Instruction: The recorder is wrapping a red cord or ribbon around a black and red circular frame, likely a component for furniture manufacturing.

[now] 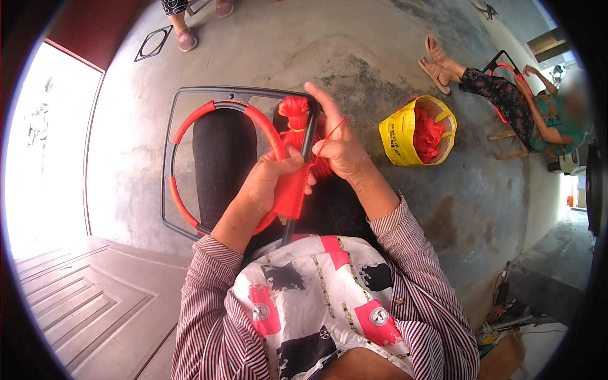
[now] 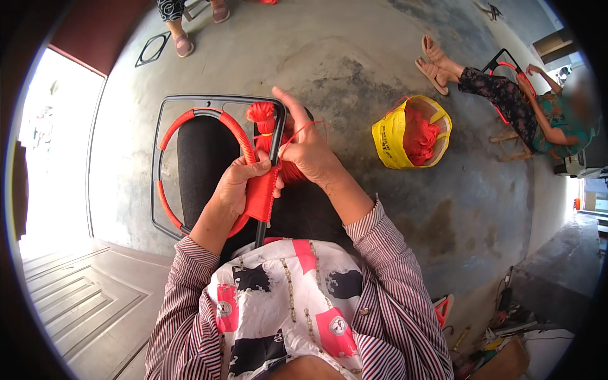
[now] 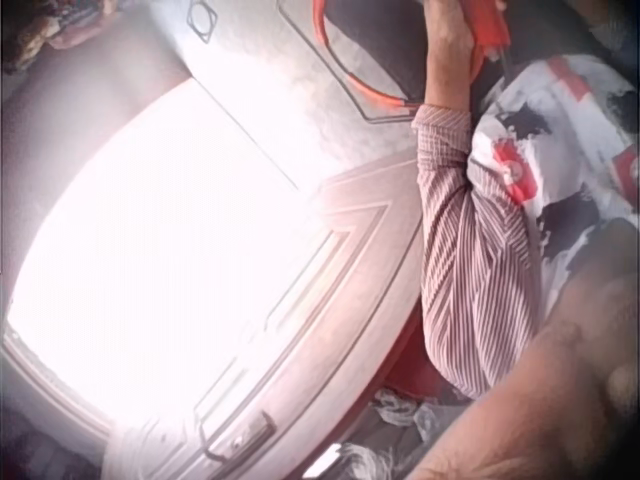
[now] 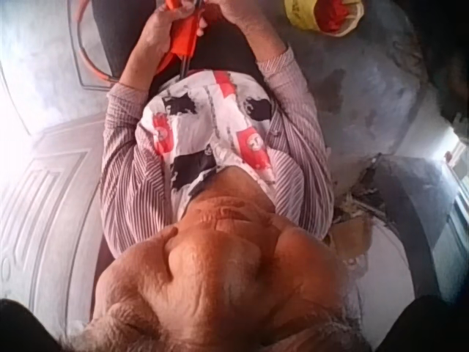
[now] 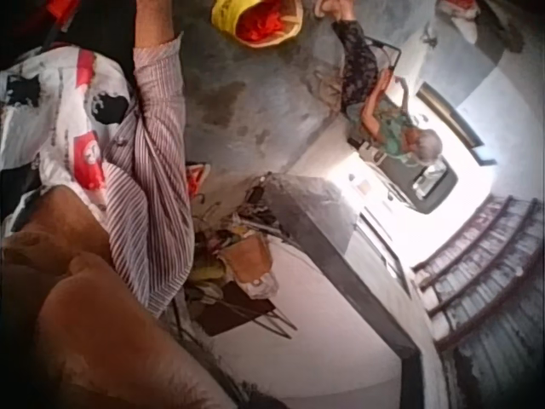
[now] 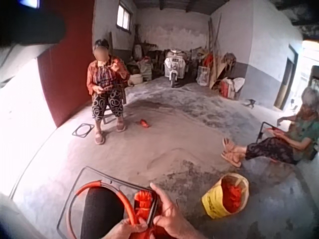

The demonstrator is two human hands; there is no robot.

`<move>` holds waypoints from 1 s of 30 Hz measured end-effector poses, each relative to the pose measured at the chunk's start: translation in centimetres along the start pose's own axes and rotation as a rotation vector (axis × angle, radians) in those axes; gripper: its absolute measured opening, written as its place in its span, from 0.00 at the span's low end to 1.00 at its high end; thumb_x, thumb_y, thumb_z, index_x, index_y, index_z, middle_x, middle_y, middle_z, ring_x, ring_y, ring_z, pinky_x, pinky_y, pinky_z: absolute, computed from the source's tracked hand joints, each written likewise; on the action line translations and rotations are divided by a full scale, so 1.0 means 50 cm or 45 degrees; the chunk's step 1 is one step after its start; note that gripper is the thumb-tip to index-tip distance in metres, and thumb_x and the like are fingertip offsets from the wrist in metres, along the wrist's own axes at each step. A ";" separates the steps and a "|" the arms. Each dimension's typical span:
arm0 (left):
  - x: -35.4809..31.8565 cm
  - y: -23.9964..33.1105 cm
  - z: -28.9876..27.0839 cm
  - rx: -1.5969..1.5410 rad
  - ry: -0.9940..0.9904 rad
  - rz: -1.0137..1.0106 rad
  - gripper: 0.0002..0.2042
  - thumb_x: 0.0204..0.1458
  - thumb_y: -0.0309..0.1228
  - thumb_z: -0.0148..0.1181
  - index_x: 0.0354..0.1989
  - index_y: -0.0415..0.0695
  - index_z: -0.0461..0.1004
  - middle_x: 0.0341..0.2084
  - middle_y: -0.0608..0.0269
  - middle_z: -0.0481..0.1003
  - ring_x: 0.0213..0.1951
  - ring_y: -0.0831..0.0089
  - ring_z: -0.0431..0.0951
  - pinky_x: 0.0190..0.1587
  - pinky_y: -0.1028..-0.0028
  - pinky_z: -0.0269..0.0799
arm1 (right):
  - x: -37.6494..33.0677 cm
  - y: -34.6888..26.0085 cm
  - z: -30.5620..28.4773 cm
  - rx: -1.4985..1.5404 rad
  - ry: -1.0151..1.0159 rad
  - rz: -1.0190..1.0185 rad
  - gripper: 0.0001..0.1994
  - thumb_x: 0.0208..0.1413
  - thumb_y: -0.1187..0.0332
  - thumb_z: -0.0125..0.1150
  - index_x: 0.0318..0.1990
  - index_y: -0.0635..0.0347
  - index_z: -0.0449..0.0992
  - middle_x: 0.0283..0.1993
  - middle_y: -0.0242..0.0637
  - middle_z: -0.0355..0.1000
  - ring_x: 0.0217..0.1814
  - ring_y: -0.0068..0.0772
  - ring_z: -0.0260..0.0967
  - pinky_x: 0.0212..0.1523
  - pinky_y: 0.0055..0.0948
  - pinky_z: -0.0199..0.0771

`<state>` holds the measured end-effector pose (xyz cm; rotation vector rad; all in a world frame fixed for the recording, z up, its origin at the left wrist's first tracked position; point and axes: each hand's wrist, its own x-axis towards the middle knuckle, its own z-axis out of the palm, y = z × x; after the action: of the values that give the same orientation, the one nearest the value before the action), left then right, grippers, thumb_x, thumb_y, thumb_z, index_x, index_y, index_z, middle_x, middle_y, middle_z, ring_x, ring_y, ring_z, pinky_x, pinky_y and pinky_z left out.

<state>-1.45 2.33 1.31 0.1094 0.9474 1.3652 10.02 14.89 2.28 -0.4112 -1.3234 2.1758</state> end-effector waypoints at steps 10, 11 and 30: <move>0.010 -0.010 -0.013 0.084 -0.042 -0.025 0.03 0.54 0.25 0.57 0.34 0.40 0.71 0.23 0.48 0.77 0.23 0.60 0.79 0.28 0.66 0.79 | 0.004 -0.025 -0.034 -1.137 0.226 -0.432 0.19 0.51 0.69 0.70 0.49 0.66 0.74 0.44 0.40 0.75 0.48 0.29 0.73 0.52 0.29 0.73; 0.010 -0.007 -0.012 0.120 -0.008 -0.014 0.04 0.54 0.26 0.57 0.33 0.40 0.71 0.23 0.48 0.77 0.23 0.61 0.79 0.28 0.67 0.79 | -0.004 -0.035 -0.033 -1.013 0.410 -0.504 0.18 0.51 0.66 0.70 0.46 0.65 0.76 0.42 0.39 0.76 0.45 0.30 0.75 0.48 0.28 0.74; -0.009 0.030 -0.023 0.085 0.133 0.066 0.04 0.52 0.27 0.56 0.33 0.42 0.69 0.22 0.50 0.76 0.20 0.64 0.78 0.28 0.70 0.78 | -0.273 -0.055 -0.362 0.468 0.614 -0.086 0.06 0.55 0.70 0.56 0.38 0.61 0.73 0.21 0.32 0.65 0.20 0.24 0.63 0.22 0.23 0.65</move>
<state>-3.30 1.82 1.66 0.1146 1.0847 1.3983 31.21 20.60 -4.11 -0.6765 -0.6538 2.0315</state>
